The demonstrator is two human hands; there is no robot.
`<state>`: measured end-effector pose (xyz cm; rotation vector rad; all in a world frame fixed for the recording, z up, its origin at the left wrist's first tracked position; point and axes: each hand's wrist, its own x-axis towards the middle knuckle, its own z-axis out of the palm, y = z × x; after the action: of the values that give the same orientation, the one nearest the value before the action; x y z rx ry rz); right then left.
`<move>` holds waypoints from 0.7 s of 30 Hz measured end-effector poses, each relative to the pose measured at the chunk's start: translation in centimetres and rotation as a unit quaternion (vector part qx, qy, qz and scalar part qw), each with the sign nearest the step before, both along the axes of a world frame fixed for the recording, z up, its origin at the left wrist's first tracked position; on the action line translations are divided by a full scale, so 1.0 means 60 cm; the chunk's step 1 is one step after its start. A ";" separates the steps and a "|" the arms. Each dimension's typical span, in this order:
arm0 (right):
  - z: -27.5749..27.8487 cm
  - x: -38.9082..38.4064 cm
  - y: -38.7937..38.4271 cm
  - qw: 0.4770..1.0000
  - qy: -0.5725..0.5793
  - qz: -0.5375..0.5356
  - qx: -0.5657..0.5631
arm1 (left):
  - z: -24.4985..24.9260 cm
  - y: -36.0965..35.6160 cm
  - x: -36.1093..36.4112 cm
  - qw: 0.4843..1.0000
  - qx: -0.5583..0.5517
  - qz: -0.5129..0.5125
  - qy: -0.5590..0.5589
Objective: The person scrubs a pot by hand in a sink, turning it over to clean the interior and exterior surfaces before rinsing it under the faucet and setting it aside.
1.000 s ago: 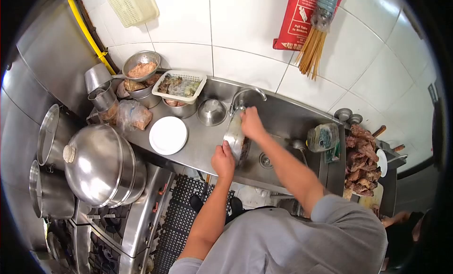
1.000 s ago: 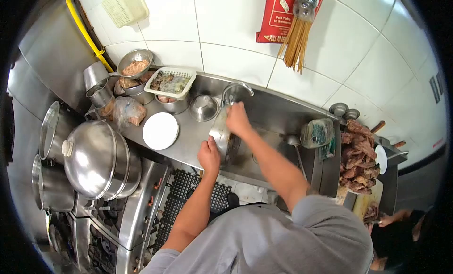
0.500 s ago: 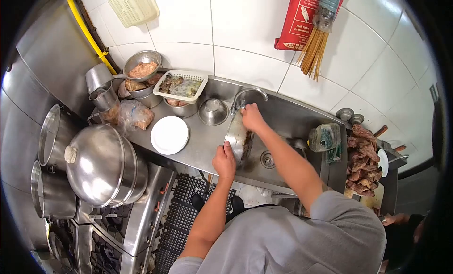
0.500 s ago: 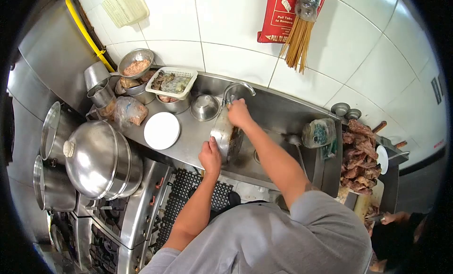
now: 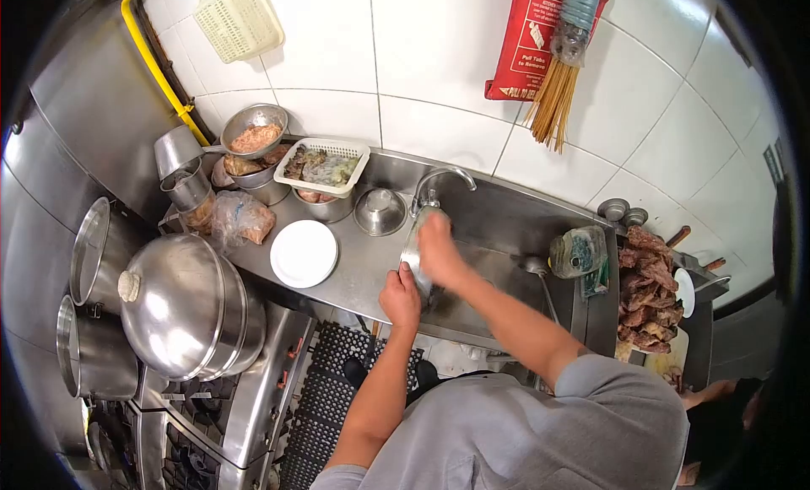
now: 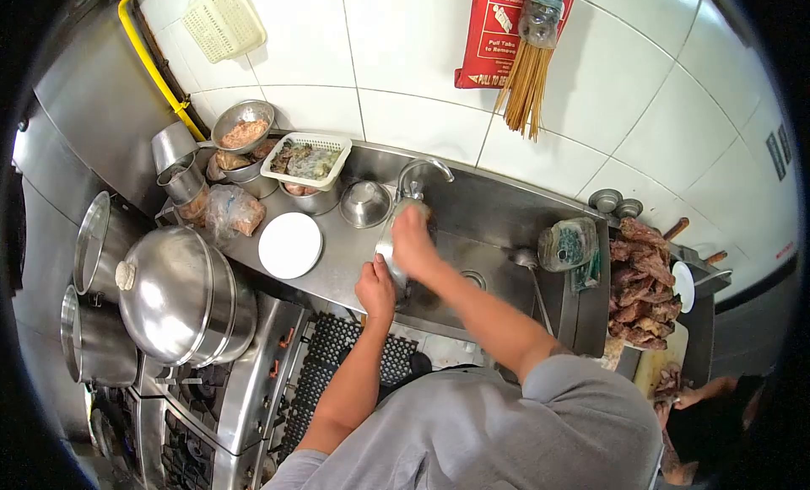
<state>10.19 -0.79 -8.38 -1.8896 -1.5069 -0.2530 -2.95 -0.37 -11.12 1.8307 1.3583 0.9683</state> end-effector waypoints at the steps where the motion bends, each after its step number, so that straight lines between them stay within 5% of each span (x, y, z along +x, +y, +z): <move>1: 0.006 0.000 0.000 1.000 0.002 -0.001 0.001 | 0.000 0.000 0.000 1.000 0.001 -0.001 0.002; 3: 0.015 0.004 0.003 1.000 0.005 0.021 0.016 | -0.002 -0.003 -0.006 0.999 0.005 -0.017 -0.029; 7: 0.015 0.104 0.089 0.962 0.240 -0.075 -0.106 | -0.011 -0.008 -0.006 0.999 0.024 -0.009 -0.041; 13: 0.021 -0.020 -0.010 0.998 -0.001 0.031 0.055 | -0.009 -0.008 -0.005 0.998 0.031 -0.031 -0.037; 17: 0.015 0.051 0.042 0.984 0.120 -0.076 -0.107 | -0.004 -0.013 -0.003 0.999 0.025 -0.032 -0.030; 21: 0.039 -0.036 -0.005 0.998 -0.052 0.019 -0.023 | -0.005 -0.008 -0.004 0.999 0.006 -0.041 -0.034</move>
<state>8.05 -1.12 -6.06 -1.9068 -1.6288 -0.3054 -3.17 -0.82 -11.43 1.8310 1.2303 0.9876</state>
